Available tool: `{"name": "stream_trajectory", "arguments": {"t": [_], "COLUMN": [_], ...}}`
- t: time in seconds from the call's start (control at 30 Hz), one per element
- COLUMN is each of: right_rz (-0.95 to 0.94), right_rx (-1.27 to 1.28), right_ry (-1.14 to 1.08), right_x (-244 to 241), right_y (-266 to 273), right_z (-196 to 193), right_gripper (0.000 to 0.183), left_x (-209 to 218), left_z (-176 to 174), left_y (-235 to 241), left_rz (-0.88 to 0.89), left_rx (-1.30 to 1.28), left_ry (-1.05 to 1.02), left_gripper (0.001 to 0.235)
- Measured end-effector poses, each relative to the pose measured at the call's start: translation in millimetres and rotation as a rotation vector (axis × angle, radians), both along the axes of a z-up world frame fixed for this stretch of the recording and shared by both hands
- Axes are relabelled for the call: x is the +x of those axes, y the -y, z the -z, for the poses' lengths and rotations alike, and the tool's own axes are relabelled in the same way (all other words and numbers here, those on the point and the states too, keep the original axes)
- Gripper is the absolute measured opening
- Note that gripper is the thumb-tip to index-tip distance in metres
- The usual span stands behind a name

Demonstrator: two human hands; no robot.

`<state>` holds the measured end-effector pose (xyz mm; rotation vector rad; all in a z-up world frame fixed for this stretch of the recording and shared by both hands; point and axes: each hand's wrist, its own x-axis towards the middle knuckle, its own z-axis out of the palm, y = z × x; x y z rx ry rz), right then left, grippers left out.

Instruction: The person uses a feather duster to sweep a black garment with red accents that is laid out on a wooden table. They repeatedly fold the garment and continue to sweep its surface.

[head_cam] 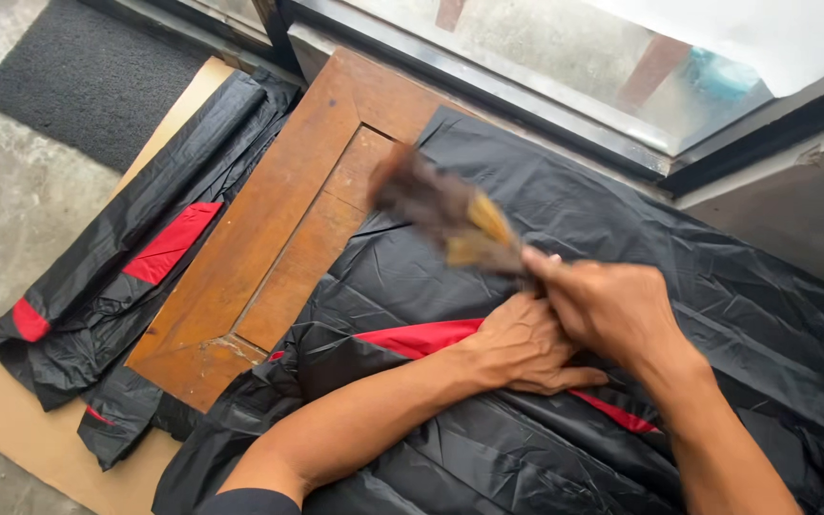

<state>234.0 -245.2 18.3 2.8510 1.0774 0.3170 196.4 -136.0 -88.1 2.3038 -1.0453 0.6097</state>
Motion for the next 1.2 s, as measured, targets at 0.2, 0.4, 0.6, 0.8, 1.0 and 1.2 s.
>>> {"name": "stream_trajectory", "arguments": {"t": [0.2,0.4,0.6,0.8,1.0,1.2], "right_rz": [0.473,0.743,0.637,0.786,1.416,1.120], "right_rx": [0.034,0.513,0.358,0.038,-0.072,0.043], "right_ry": [-0.052,-0.313,-0.040,0.007,-0.349,0.012], "right_x": [55,3,-50,-91,-131,-166], "right_y": [-26,-19,-25,38,157,148], "right_z": [21,-25,5,20,2,4], "right_gripper": [0.037,0.042,0.046,0.050,0.052,0.043], "left_x": [5,51,60,55,55,55], "left_z": [-18,-42,-33,-32,-35,-34], "left_y": [-4,-31,-57,-51,-54,-52], "left_rz": [0.007,-0.108,-0.369,-0.338,-0.352,-0.355], "left_rx": [-0.152,-0.614,-0.279,0.054,0.237,0.243], "left_ry": [-0.044,-0.145,-0.138,-0.122,-0.106,-0.089], "left_gripper": [0.048,0.015,0.038,0.055,0.061,0.059]}}
